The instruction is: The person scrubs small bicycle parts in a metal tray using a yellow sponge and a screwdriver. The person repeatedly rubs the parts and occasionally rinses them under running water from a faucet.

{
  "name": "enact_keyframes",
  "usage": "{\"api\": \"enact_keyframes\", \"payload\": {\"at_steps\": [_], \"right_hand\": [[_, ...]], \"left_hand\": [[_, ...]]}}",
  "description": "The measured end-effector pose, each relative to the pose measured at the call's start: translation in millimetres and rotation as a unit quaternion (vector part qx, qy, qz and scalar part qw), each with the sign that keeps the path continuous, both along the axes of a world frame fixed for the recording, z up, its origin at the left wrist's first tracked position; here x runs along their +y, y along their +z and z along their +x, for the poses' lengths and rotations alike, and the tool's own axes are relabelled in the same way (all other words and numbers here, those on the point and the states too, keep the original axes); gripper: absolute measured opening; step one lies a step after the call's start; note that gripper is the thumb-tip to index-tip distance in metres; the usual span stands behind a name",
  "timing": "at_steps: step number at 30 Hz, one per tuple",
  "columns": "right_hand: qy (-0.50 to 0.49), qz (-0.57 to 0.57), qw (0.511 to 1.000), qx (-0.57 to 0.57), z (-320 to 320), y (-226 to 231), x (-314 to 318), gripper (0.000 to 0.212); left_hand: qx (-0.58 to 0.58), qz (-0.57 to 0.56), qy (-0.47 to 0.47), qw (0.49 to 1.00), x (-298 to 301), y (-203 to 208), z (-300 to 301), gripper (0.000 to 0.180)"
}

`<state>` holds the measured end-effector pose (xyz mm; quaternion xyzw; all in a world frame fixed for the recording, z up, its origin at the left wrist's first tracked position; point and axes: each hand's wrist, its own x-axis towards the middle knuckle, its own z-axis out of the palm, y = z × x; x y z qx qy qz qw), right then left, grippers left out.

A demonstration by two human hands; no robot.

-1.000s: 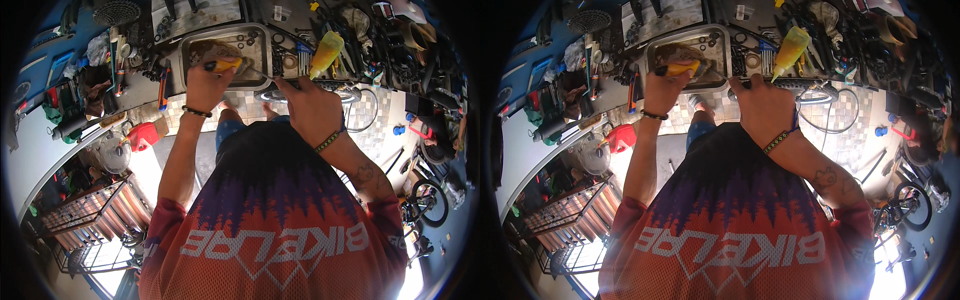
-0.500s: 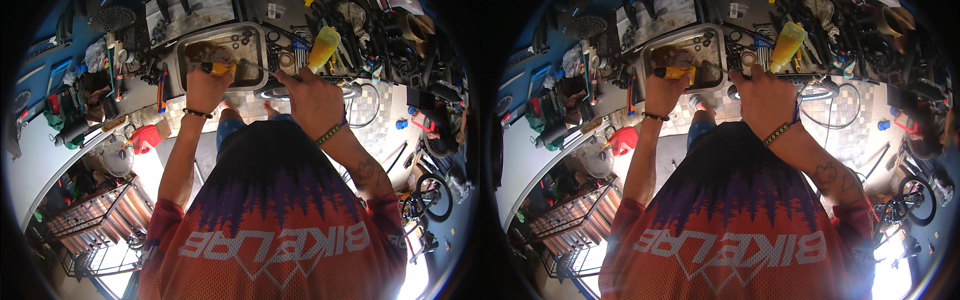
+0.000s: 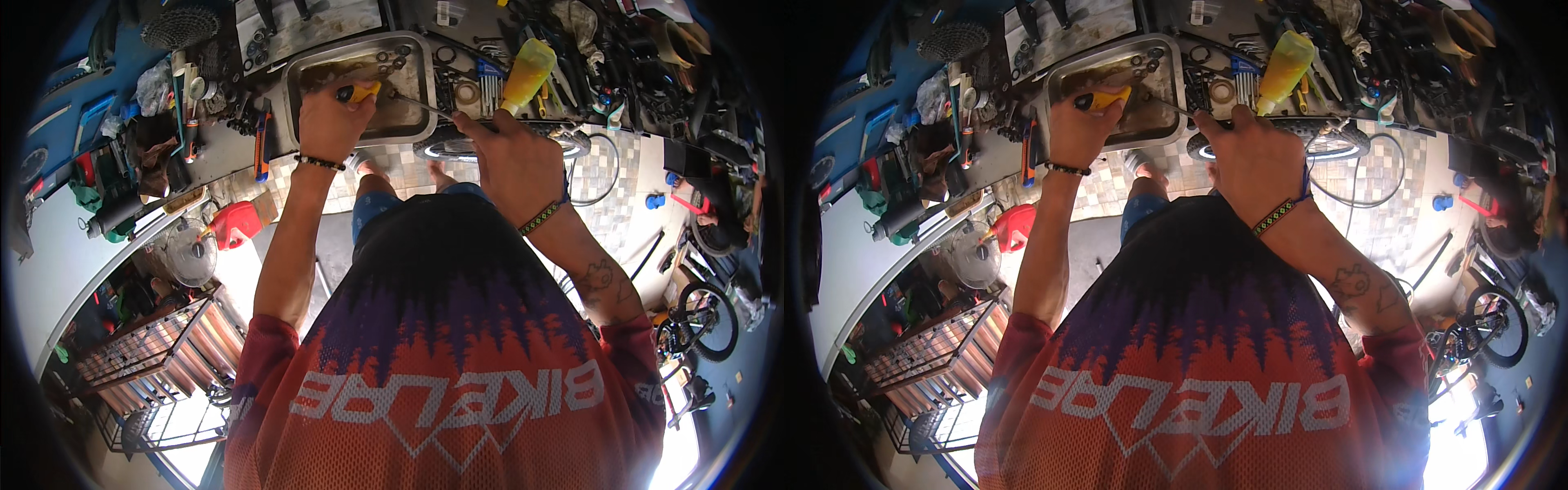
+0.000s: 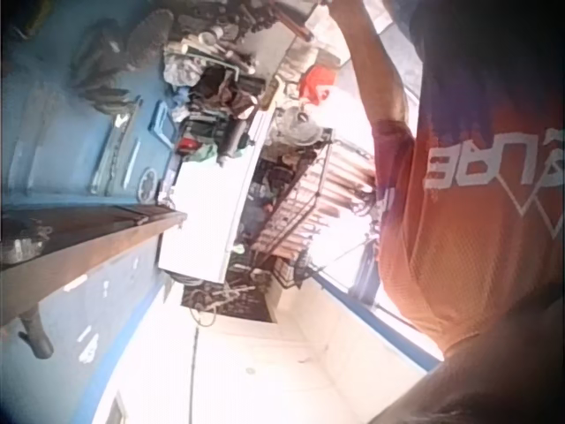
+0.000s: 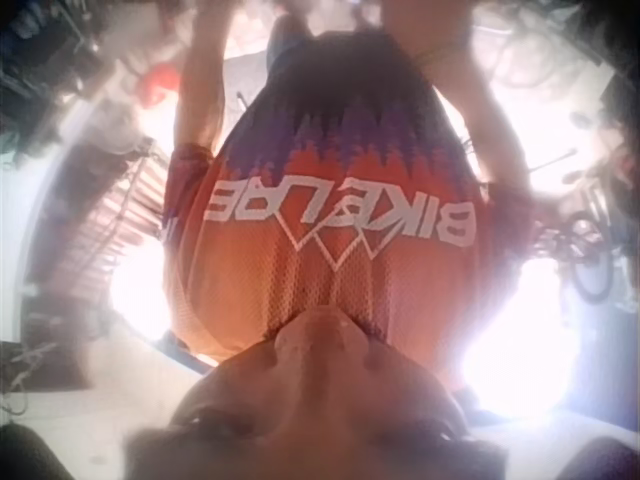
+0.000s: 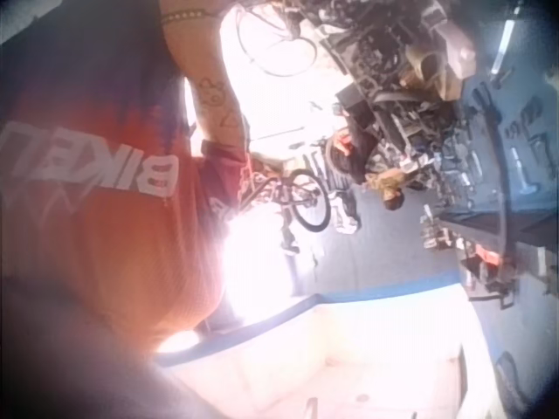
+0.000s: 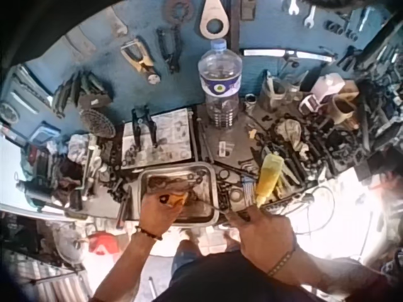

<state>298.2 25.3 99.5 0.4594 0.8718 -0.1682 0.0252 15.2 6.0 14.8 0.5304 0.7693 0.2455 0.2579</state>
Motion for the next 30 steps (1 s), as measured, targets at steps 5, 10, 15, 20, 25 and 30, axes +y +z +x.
{"api": "enact_keyframes", "payload": {"at_steps": [5,10,15,20,25,30], "right_hand": [[0.0,0.067,0.996,0.06,3,-9,3,0.039],[0.006,0.058,0.997,0.06,3,-5,0,0.04],[0.009,-0.002,1.0,0.021,5,3,-3,0.054],[-0.007,-0.021,0.998,0.063,16,17,-5,0.048],[-0.032,-0.007,0.997,0.076,20,16,2,0.042],[-0.03,-0.003,0.995,0.093,15,12,1,0.039]], "left_hand": [[-0.044,0.042,-0.008,0.998,-12,-2,10,0.021],[-0.048,0.033,-0.008,0.998,-4,-8,1,0.021],[-0.027,0.062,-0.024,0.997,-10,-2,11,0.019],[-0.022,0.062,-0.023,0.998,-36,0,1,0.022],[-0.003,0.069,0.001,0.998,-38,6,-36,0.024],[0.095,0.07,0.081,0.99,-22,-7,-54,0.024]]}}
